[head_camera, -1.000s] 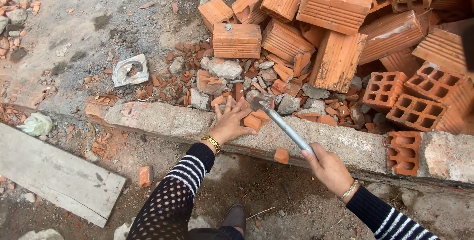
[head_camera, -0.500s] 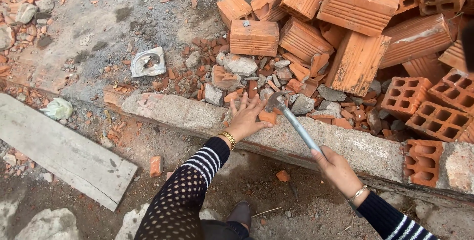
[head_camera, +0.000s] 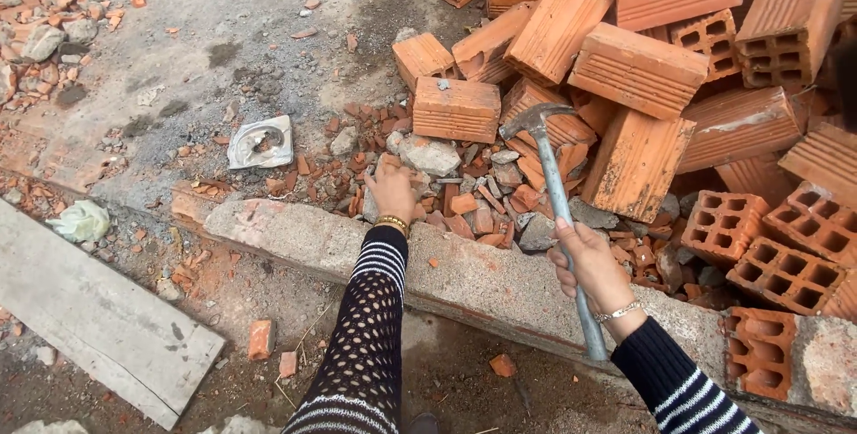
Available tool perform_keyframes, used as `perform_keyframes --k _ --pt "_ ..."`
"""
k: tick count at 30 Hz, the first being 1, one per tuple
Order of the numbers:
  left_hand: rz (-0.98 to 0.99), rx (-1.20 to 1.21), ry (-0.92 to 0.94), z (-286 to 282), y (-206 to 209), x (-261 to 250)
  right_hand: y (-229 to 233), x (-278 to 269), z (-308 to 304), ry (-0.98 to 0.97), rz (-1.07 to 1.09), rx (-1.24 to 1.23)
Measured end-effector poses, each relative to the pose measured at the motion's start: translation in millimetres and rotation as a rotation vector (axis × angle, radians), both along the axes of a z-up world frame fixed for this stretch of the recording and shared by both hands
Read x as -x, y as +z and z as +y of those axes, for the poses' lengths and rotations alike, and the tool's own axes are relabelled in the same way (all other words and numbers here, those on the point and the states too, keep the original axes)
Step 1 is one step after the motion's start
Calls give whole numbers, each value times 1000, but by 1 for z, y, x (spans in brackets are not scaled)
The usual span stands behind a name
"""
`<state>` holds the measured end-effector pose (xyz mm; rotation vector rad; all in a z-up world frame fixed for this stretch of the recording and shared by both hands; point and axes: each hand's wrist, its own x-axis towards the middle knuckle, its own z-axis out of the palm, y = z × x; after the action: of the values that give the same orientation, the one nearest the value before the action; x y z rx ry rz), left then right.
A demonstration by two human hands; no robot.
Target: Use a hammer to break bricks into smaller pieces at a construction site.
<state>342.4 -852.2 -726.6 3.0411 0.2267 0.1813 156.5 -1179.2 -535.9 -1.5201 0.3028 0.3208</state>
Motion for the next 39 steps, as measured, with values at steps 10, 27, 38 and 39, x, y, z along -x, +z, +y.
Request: perform_keyframes --k 10,27,38,39 --pt "-58 -5 -268 24 68 19 -39 -4 -38 -67 86 12" --pt "314 1444 -14 -212 102 53 -44 27 -115 -150 -51 451" --pt "382 1200 -25 -235 33 26 -64 58 -132 101 46 982" --pt "296 1018 -53 -234 29 23 -62 58 -132 57 36 934"
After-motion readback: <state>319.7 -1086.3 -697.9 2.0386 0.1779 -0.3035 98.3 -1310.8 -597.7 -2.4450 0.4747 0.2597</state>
